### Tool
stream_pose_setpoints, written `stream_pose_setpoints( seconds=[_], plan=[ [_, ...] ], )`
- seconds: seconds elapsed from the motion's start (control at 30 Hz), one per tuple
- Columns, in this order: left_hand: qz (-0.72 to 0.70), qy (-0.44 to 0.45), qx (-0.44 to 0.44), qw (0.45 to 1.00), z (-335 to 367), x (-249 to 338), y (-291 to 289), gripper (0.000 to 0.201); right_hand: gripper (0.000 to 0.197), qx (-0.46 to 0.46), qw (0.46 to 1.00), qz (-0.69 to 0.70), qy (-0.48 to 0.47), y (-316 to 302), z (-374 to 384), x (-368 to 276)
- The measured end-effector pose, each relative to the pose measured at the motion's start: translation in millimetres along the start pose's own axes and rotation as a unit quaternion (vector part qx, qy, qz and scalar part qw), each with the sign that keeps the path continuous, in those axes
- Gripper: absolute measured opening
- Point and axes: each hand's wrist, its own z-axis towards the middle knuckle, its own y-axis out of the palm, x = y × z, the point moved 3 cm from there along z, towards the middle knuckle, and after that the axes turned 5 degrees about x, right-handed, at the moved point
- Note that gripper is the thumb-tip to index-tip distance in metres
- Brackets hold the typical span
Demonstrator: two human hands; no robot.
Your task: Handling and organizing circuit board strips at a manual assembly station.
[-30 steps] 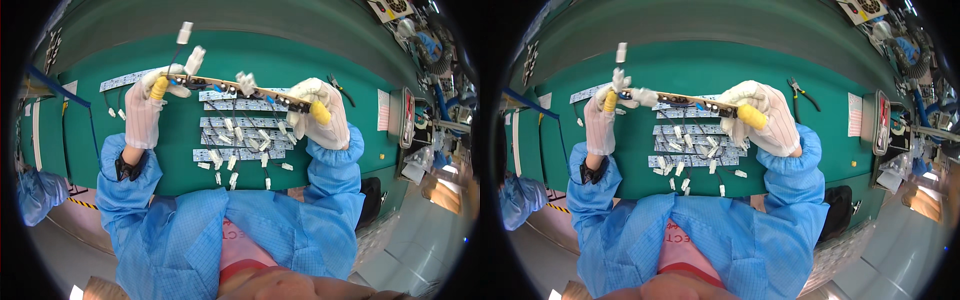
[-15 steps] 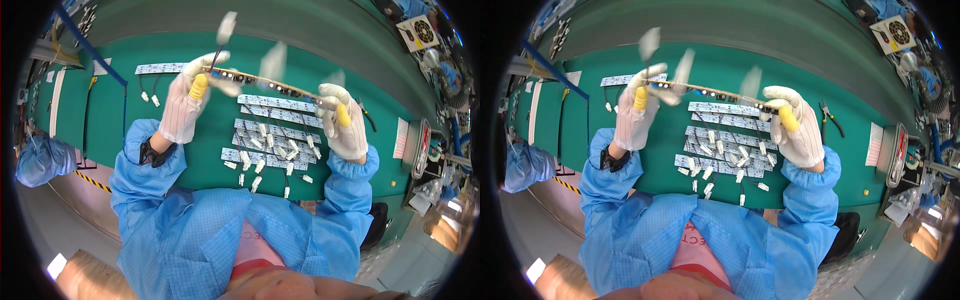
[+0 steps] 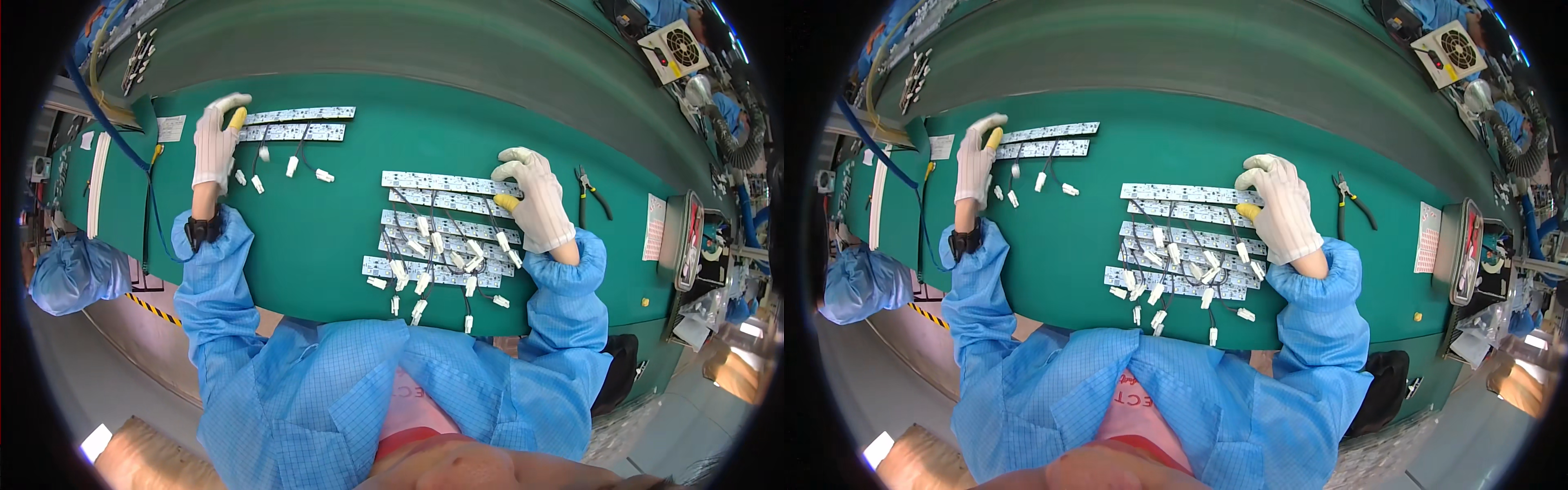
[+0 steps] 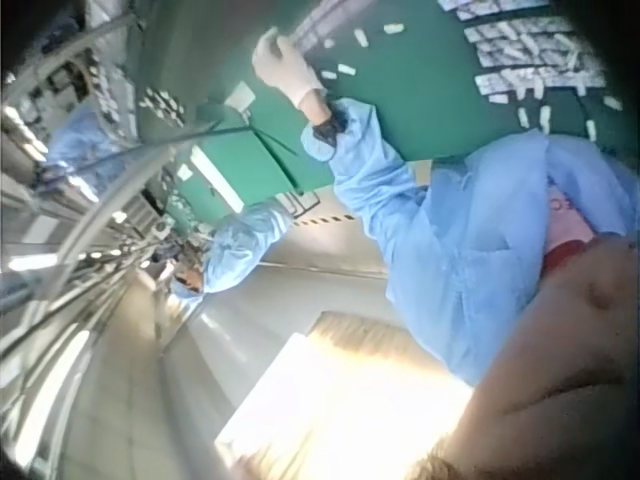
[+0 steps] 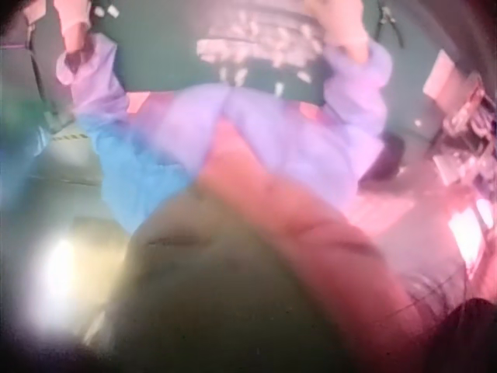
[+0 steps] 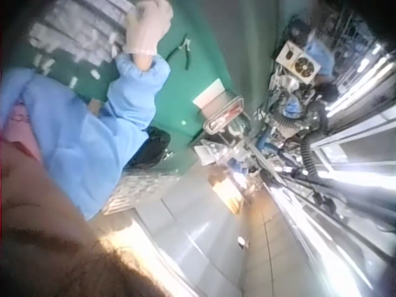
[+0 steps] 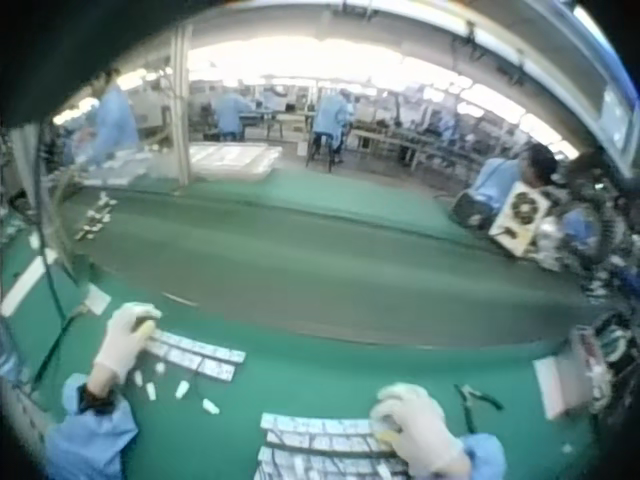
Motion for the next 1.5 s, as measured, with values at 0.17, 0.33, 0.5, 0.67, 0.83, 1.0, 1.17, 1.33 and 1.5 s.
stream_pose_setpoints(
  seconds=[0.17, 0.33, 0.5, 0.67, 0.83, 1.0, 1.17, 1.33, 1.5],
  plan=[
    [-0.119, 0.062, 0.114, 0.984, -6, 69, -21, 0.024, 0.031, 0.084, 0.775, 0.6, 0.18, -31, -1, -4],
    [-0.647, -0.012, -0.233, 0.726, -49, 180, -1, 0.083, 0.034, 0.159, 0.686, 0.681, 0.202, -41, -13, -20],
    [-0.551, -0.002, -0.219, 0.805, -62, 173, 10, 0.077, 0.036, 0.098, 0.859, 0.474, 0.167, -37, -7, -17],
    [-0.458, -0.037, -0.228, 0.859, -68, 149, 13, 0.054, 0.046, 0.093, 0.771, 0.588, 0.227, -37, -4, -24],
    [-0.524, -0.083, -0.218, 0.819, -69, 153, 17, 0.059, 0.039, 0.093, 0.761, 0.605, 0.217, -35, -4, -26],
    [-0.507, -0.016, -0.148, 0.849, -71, 157, 17, 0.052, 0.035, 0.093, 0.755, 0.609, 0.224, -33, -8, -22],
    [-0.489, -0.006, -0.141, 0.861, -67, 150, 15, 0.053, 0.034, 0.076, 0.77, 0.599, 0.207, -39, -8, -21],
    [-0.476, 0.028, -0.114, 0.872, -64, 148, 14, 0.048, 0.035, 0.123, 0.804, 0.542, 0.209, -42, -11, -21],
    [-0.524, 0.006, -0.141, 0.84, -60, 144, 16, 0.052, 0.057, 0.094, 0.759, 0.618, 0.179, -41, -12, -20]
  ],
)
